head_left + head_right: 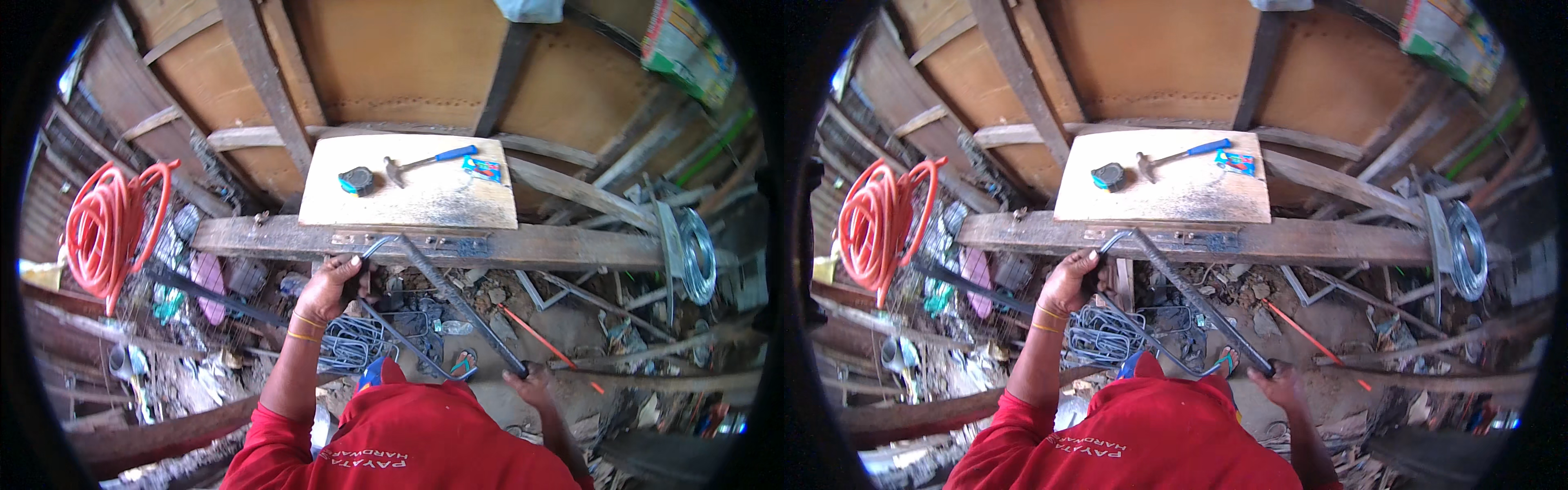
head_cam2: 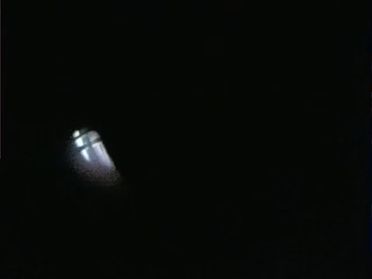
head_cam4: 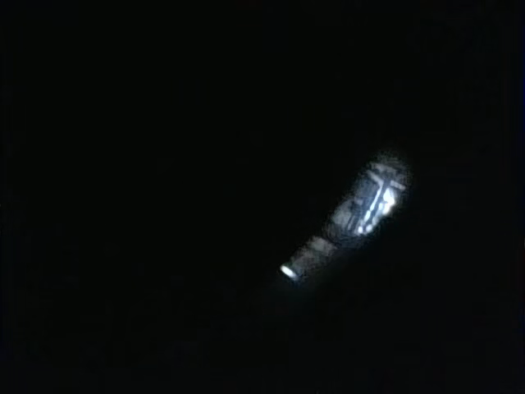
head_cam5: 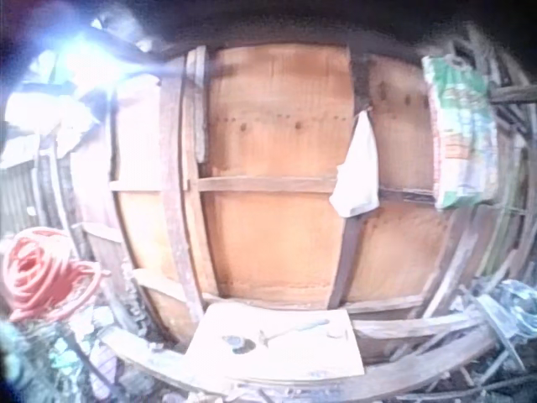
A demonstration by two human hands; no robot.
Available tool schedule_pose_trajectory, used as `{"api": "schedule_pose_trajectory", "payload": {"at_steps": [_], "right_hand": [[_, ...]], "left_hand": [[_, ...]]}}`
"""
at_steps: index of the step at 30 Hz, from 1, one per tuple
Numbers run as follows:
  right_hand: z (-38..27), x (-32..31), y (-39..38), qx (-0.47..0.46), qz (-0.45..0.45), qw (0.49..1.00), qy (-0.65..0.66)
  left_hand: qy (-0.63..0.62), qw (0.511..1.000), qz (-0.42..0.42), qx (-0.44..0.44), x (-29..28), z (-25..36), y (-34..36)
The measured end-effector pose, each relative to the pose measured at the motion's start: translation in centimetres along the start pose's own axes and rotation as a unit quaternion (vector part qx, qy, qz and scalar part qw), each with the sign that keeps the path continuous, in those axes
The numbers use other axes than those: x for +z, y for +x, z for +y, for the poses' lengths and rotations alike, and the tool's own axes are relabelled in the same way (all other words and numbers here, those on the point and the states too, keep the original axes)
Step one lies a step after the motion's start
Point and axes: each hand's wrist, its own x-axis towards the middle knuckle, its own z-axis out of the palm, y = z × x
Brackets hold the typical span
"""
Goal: The person repeatedly bends metal rods into U-shaped hooks using a wooden beam as a fulcrum. They place each rod on the beam, apply downward force with both hands to bend it, then lift and set the finished hook aside. The process is repeated multiple times throughout the clip.
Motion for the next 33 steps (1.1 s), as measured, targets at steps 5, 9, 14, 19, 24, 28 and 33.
{"api": "schedule_pose_trajectory", "payload": {"at_steps": [5, 9, 14, 19, 24, 28, 33], "right_hand": [[-1.0, -12.0, 11.1, 0.035, -0.011, 0.968, -0.247], [0.0, -18.4, 18.6, -0.046, -0.048, 0.966, -0.250], [4.8, -22.2, 20.4, -0.055, -0.126, 0.968, -0.209], [9.4, -27.2, 24.0, 0.001, 0.063, 0.947, -0.314], [10.7, -28.5, 28.6, -0.069, 0.137, 0.927, -0.343], [10.7, -28.7, 31.5, -0.007, 0.108, 0.920, -0.377], [12.7, -27.3, 32.6, 0.059, 0.029, 0.922, -0.381]], "left_hand": [[-0.091, 0.984, 0.152, -0.037, 2.0, -6.9, 0.7], [-0.101, 0.985, 0.134, 0.043, 6.0, -9.3, 3.1], [-0.055, 0.945, 0.302, 0.117, 2.6, -6.1, 1.1], [-0.128, 0.931, 0.338, 0.061, -2.3, -6.4, 2.3], [-0.093, 0.903, 0.418, 0.034, -3.8, -9.6, 9.4], [-0.099, 0.914, 0.394, -0.008, -5.0, -11.4, 11.9], [-0.068, 0.916, 0.395, -0.008, -5.7, -12.0, 12.1]]}}
